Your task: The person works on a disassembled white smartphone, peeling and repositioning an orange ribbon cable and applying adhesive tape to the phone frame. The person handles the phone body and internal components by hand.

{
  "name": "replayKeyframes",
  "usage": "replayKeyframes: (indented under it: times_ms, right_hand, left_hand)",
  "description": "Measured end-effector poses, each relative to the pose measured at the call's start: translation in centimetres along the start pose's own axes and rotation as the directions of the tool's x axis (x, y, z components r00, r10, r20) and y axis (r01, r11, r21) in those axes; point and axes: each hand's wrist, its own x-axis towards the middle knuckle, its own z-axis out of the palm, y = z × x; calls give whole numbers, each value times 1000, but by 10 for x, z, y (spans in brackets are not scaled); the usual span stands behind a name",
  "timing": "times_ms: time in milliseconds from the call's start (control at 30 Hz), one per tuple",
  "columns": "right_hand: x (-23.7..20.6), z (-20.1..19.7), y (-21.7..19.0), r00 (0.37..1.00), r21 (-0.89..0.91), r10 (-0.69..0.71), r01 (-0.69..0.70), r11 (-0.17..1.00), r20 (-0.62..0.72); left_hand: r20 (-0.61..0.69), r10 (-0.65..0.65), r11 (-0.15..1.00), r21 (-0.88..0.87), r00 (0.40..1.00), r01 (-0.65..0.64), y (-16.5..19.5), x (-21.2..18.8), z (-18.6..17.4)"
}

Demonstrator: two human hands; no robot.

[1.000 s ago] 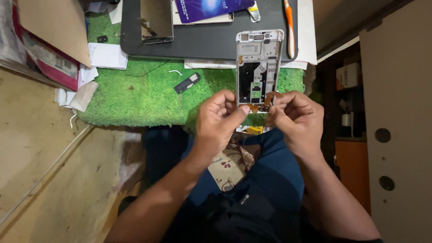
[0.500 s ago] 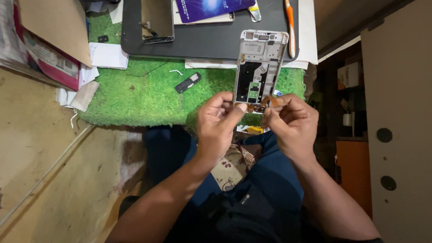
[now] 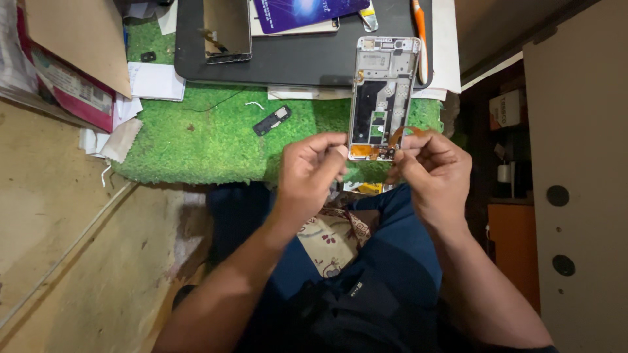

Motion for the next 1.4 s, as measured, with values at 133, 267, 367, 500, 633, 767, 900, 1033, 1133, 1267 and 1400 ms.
replayKeyframes:
  times_ms: [133, 267, 367, 500, 633, 767, 900, 1033, 1133, 1267, 1400]
  right_hand:
    - [-3, 1, -5, 998, -64, -53, 54, 996, 16]
    - [-6, 4, -8, 990, -82, -131, 134, 988, 46]
    - [-8, 6, -9, 982, -105, -181, 186, 977, 62]
    - [-13, 10, -10, 986, -173, -166, 170, 970, 36]
    - [-16, 13, -12, 974, -294, -210, 225, 929, 81]
    - [-14, 14, -10, 978, -222, -200, 208, 953, 58]
    - [-7, 4, -11, 990, -20, -137, 138, 990, 43]
    - [-7, 1, -11, 989, -78, -142, 144, 987, 28]
    - [-8, 3, -12, 986, -85, -164, 167, 982, 42]
    - [-10, 4, -14, 985, -112, -168, 172, 979, 42]
    - [-15, 7, -17, 988, -167, -153, 153, 974, 15]
  left_hand:
    - [46, 76, 997, 12, 996, -77, 7, 0, 1]
    - [58, 62, 994, 90, 996, -67, 13, -2, 2]
    - [57, 74, 992, 102, 996, -80, 13, -2, 2]
    - [54, 85, 995, 46, 995, -87, 4, -3, 0]
    - [32, 144, 989, -32, 989, -143, -4, -2, 0]
    - [61, 57, 987, -155, 997, -47, -3, 0, 1]
    - [128, 25, 986, -169, 991, -3, 5, 1, 0]
    - [108, 11, 987, -161, 994, 6, 9, 2, 0]
    - [120, 37, 989, -148, 992, -19, 9, 2, -1]
    - [138, 51, 989, -142, 989, -31, 8, 1, -1]
    - [100, -4, 992, -122, 995, 16, 8, -1, 1]
